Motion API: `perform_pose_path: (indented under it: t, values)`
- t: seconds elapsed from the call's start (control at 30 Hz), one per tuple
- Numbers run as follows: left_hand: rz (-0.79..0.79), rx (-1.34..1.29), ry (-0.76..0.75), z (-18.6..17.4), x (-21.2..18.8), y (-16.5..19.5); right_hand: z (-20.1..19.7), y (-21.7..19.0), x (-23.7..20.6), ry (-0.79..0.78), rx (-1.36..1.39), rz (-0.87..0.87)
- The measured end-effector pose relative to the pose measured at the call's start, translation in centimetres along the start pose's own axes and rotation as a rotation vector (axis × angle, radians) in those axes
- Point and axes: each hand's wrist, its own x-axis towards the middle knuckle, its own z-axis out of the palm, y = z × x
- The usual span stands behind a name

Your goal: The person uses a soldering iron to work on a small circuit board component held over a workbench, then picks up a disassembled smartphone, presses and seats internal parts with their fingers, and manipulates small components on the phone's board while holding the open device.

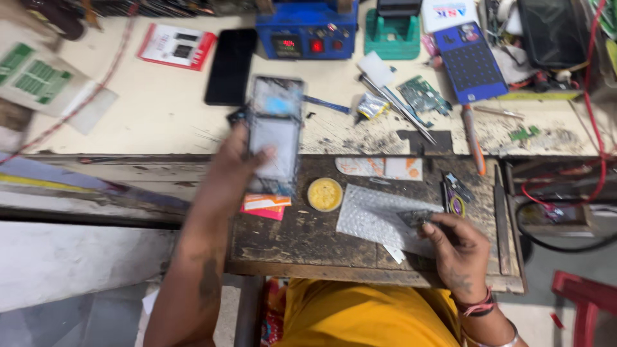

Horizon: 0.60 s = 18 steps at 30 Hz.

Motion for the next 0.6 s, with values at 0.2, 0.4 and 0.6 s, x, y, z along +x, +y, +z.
perform_pose_path:
  t: [0.2, 0.4, 0.6]
  values:
    - [0.059, 0.027, -0.498, 9.9, -4.7, -3.4, -3.1, -4.8, 0.9, 0.091, 0.109, 0.074]
    - [-0.056, 0.118, -0.582, 13.2, -6.4, -4.6, -4.3, -9.4, 3.2, -0.009, -0.178, -0.044]
    - [-0.093, 0.156, -0.600, 14.0, -7.0, -5.7, -2.9, -10.1, 4.6, -0.143, -0.362, -0.075]
